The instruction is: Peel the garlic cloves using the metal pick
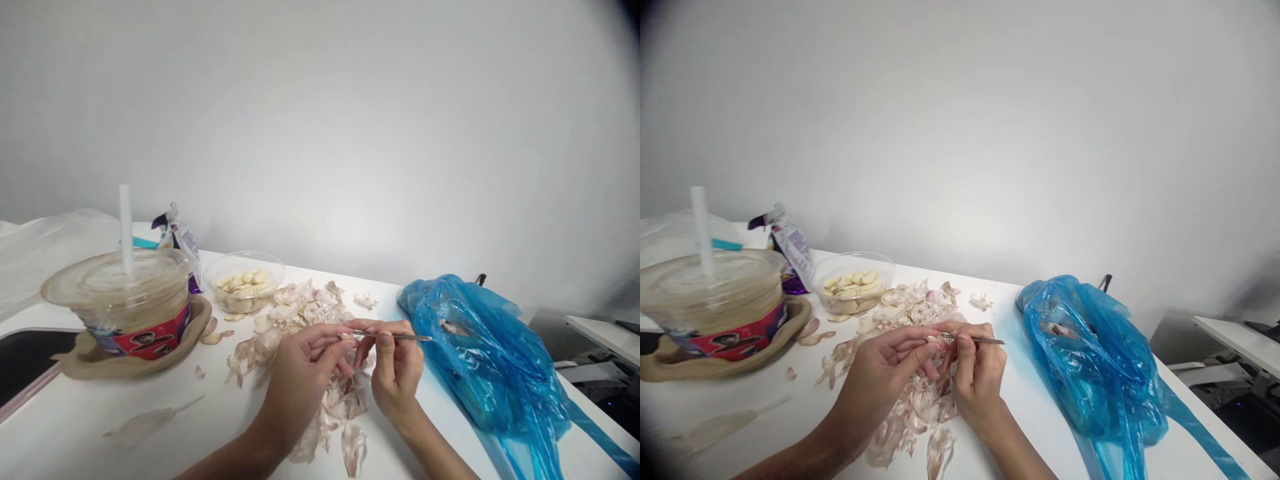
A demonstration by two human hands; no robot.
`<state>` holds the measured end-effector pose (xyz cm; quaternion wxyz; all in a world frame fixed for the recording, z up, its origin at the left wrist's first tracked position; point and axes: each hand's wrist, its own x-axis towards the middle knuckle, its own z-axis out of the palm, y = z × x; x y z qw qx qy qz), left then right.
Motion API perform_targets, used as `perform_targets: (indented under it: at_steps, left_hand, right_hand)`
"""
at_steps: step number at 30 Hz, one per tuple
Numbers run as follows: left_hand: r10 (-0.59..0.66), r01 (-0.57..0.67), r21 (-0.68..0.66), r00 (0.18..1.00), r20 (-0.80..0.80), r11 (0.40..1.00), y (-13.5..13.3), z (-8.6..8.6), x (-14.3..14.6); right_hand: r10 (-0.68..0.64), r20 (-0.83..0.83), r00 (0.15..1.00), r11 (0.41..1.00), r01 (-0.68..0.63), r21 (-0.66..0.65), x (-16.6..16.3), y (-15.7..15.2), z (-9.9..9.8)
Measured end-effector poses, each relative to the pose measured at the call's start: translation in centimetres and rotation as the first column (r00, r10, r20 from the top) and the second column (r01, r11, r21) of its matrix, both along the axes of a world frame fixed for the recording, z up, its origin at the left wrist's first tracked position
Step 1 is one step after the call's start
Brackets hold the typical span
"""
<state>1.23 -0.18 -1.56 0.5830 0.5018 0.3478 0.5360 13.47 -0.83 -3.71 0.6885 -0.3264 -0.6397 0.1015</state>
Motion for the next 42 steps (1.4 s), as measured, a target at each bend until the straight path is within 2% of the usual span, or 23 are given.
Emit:
perform_targets:
  at_steps: [8,15,18,25,32,39,42]
  left_hand:
    - [-0.062,0.067,0.072,0.995,-0.073,0.995,0.2,1.5,-0.5]
    - [-0.091,0.096,0.114,0.995,-0.048,0.989,0.3,1.9,0.1]
    - [-0.107,0.109,0.082,0.994,-0.032,0.991,0.6,1.5,0.0]
    - [-0.101,0.104,-0.044,0.993,0.064,0.994,0.6,-0.3,-0.2]
    - [-0.143,0.158,-0.091,0.978,0.152,0.983,0.1,-0.1,-0.2]
    - [-0.05,0.06,-0.1,0.994,0.098,0.993,0.0,0.5,-0.3]
    - [0.0,0.009,-0.103,0.996,0.087,0.995,0.0,0.7,-0.1]
  right_hand:
    - [0.059,-0.045,0.997,0.998,-0.06,-0.024,0.0,0.2,0.2]
    - [0.072,-0.175,0.982,0.997,-0.075,-0.013,0.0,0.1,0.8]
    - [0.056,-0.154,0.986,0.997,-0.063,-0.037,-0.1,0.1,0.7]
    - [0.162,-0.173,0.972,0.981,-0.178,-0.077,-0.5,-0.3,0.7]
    - [0.2,-0.233,0.952,0.963,-0.235,-0.132,-0.7,-0.9,1.6]
    - [0.185,-0.211,0.96,0.977,-0.203,-0.067,-0.6,-0.8,1.2]
    - [0.173,-0.119,0.978,0.984,-0.176,-0.012,-0.3,-0.9,0.6]
